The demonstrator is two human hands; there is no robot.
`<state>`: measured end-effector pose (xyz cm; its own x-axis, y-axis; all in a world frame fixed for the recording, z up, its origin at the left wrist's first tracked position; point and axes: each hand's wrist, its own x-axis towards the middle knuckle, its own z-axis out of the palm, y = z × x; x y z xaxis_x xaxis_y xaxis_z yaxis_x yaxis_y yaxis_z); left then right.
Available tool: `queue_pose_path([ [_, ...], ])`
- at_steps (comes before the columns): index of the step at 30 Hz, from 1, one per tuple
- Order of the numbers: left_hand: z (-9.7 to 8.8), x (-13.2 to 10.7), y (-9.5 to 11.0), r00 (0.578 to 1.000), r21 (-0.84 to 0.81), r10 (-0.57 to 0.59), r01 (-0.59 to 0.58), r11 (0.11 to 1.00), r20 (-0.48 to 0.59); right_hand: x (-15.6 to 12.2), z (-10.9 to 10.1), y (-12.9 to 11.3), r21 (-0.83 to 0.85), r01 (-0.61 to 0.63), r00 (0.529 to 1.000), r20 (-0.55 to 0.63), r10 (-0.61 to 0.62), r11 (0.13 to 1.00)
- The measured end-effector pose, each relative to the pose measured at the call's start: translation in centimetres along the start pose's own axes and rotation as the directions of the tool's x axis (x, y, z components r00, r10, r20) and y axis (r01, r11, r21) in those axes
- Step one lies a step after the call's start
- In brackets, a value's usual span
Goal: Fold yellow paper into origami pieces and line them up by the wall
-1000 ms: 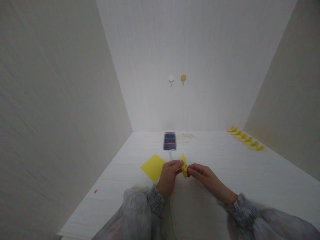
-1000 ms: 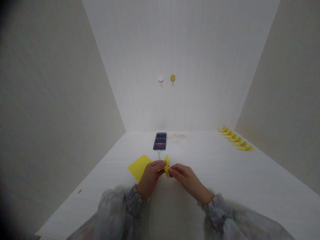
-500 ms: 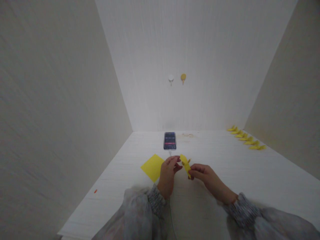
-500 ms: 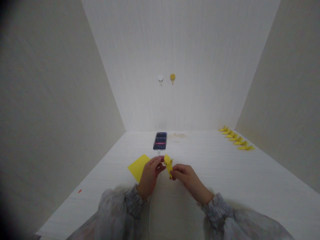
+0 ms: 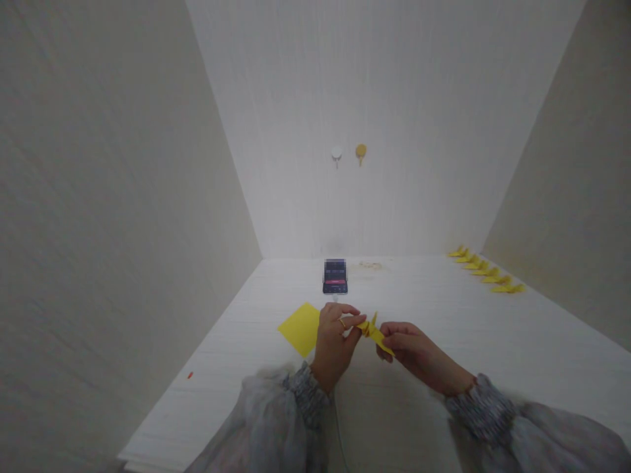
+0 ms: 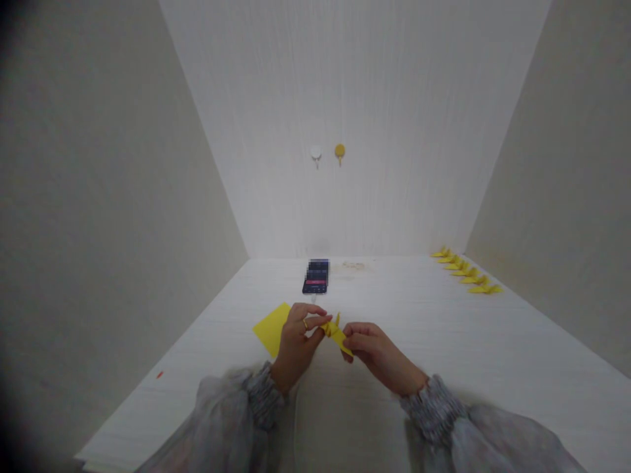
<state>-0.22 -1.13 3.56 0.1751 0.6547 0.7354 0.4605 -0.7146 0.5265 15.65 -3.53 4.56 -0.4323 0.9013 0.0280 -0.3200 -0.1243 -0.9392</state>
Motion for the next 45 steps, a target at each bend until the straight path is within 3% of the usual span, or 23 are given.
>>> queue_pose_path([
  [6,-0.3,0.1,0.6,1.0,-0.013,0.009,-0.009,1.0,0.011,-0.1,-0.2,0.0,0.048,-0.004,1.0,0.029,0.003,0.999],
  [10,-0.7,0.0,0.7,0.986,-0.248,-0.05,0.089,0.965,0.162,-0.3,-0.3,-0.3,0.054,0.004,0.999,0.04,-0.006,0.999],
  [12,-0.8,0.0,0.5,0.941,-0.473,-0.115,0.263,0.841,0.318,-0.5,-0.4,-0.5,0.04,-0.013,0.998,0.055,0.011,0.999],
  [14,-0.8,0.0,0.2,0.867,-0.663,-0.172,0.473,0.581,0.468,-0.7,-0.6,-0.7,0.026,-0.05,0.995,0.085,0.047,0.998],
  [16,-0.8,0.1,0.0,0.776,-0.708,-0.235,0.63,0.32,0.585,-0.9,-0.9,-0.9,0.001,-0.102,0.987,0.121,0.101,0.995],
  [19,-0.7,0.1,0.1,0.642,-0.629,-0.26,0.764,0.141,0.721,-1.0,-1.4,-0.9,-0.055,-0.181,0.969,0.163,0.188,0.982],
  [21,-0.6,0.0,0.3,0.611,-0.601,-0.216,0.79,0.117,0.761,-1.0,-1.6,-0.9,-0.08,-0.208,0.963,0.159,0.218,0.975],
  [25,-0.6,-0.2,0.8,0.601,-0.576,-0.205,0.799,0.171,0.773,-0.6,-1.7,-0.7,-0.1,-0.166,0.982,0.069,0.174,0.981],
  [28,-0.6,-0.3,0.9,0.584,-0.564,-0.208,0.812,0.152,0.785,-0.4,-1.6,-0.6,-0.122,-0.141,0.99,0.011,0.143,0.982],
  [32,-0.3,-0.5,0.8,0.589,-0.571,-0.187,0.808,0.147,0.786,-0.1,-1.3,-0.7,-0.216,-0.154,0.988,-0.043,0.149,0.964],
  [34,-0.3,-0.5,0.7,0.597,-0.575,-0.183,0.802,0.161,0.781,0.0,-1.2,-0.7,-0.344,-0.121,0.992,-0.072,0.102,0.931],
  [36,-0.3,-0.4,0.6,0.601,-0.579,-0.198,0.799,0.162,0.775,-0.1,-1.2,-0.8,-0.556,-0.012,0.989,-0.132,-0.074,0.831],
  [37,-0.3,-0.4,0.6,0.608,-0.588,-0.212,0.794,0.154,0.765,-0.2,-1.2,-0.8,-0.677,0.063,0.966,-0.144,-0.216,0.734],
  [38,-0.4,-0.3,0.6,0.617,-0.601,-0.23,0.786,0.143,0.752,-0.4,-1.3,-0.8,-0.785,0.136,0.922,-0.123,-0.367,0.604],
  [40,-0.5,-0.1,0.6,0.637,-0.63,-0.269,0.767,0.124,0.723,-0.6,-1.5,-0.8,-0.913,0.256,0.815,0.027,-0.579,0.318],
  [42,-0.6,0.0,0.6,0.646,-0.644,-0.301,0.755,0.12,0.702,-0.8,-1.8,-0.9,-0.938,0.335,0.747,0.207,-0.632,0.089],
  [45,-0.7,0.1,0.5,0.64,-0.64,-0.323,0.759,0.123,0.697,-0.7,-2.2,-0.9,-0.925,0.366,0.708,0.349,-0.614,-0.104],
])
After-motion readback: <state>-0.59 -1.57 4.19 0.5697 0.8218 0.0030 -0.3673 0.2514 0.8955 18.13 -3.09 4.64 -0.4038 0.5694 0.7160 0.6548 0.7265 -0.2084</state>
